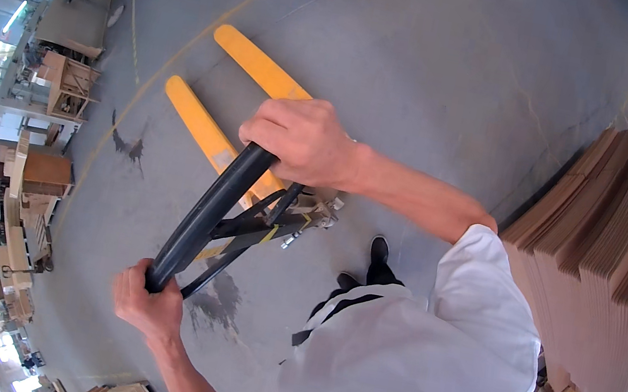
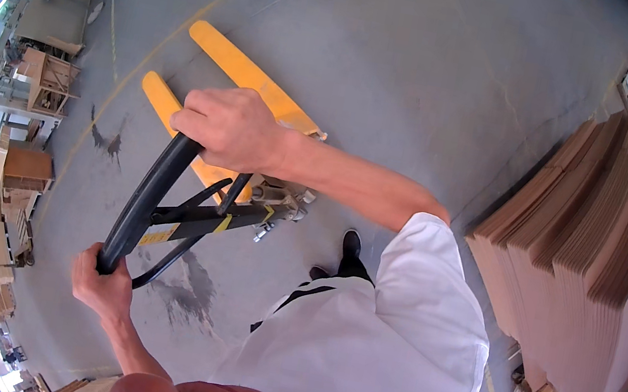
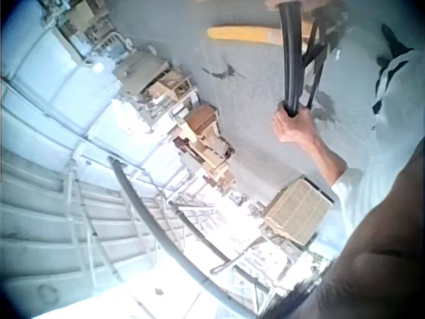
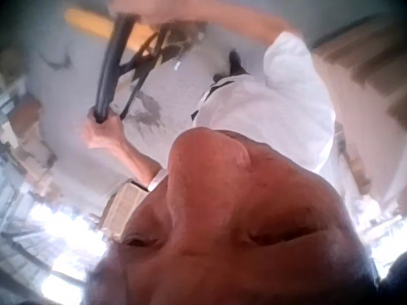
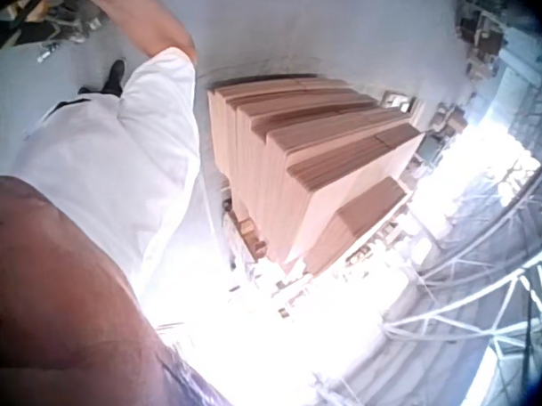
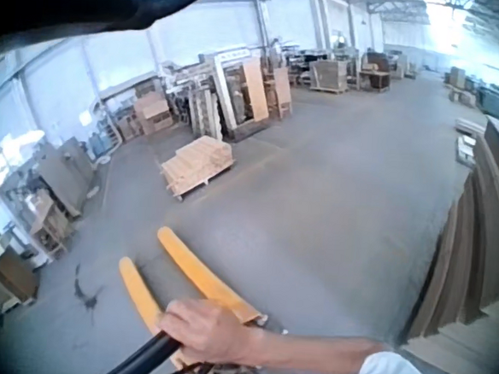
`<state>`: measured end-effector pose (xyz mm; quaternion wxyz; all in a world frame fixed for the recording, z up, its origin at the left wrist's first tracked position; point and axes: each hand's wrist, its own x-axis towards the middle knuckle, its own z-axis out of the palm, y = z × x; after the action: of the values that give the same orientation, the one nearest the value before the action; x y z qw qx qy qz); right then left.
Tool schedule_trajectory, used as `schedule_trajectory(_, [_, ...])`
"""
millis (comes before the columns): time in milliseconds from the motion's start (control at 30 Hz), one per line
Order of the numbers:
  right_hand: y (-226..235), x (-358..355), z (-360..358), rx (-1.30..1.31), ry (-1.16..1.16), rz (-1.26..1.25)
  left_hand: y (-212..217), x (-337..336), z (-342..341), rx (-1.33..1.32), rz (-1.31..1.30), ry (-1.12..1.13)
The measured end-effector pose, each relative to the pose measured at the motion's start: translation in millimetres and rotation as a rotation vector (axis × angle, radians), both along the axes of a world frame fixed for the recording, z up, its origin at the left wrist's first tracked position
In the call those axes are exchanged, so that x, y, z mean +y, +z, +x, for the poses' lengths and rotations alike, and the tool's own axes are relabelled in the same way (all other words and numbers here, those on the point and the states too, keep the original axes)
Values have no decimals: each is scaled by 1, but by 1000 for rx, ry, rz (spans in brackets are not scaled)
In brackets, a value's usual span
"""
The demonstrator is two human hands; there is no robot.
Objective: The person uses a yellow manual pallet jack to transport a stack of curved wooden chair parts across a workshop floor. After positioning the pallet, the person removes two curved wooden pieces and places them onto a nearby stack of similar parts.
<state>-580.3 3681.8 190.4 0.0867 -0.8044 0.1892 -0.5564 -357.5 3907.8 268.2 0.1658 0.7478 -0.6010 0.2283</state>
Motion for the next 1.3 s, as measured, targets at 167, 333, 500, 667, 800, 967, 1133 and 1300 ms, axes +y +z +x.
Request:
schedule_trajectory(167, [11,9,3,-57,-49,-13,14,5,4,11,-14,-60])
schedule_trajectory(333, [-11,-12,5,-42,-101,-78,-8,1,2,119,-44,-103])
schedule_trajectory(500, [-38,-13,10,-84,-100,-120,-61,25,28,309,-168,-9])
schedule_trajectory(667, [-56,-19,26,-122,-46,-115,-104,43,29,482,-351,193])
schedule_trajectory(800, [-75,-28,30,-82,36,-101,-130,43,19,441,-407,238])
schedule_trajectory(967, [-71,-58,16,308,867,637,-152,53,15,327,-477,402])
schedule_trajectory(1133, [-84,-80,86,1062,1349,1635,-135,39,31,357,-427,404])
schedule_trajectory(1300, [-15,-66,101,1595,1150,1396,-122,38,23,363,-452,427])
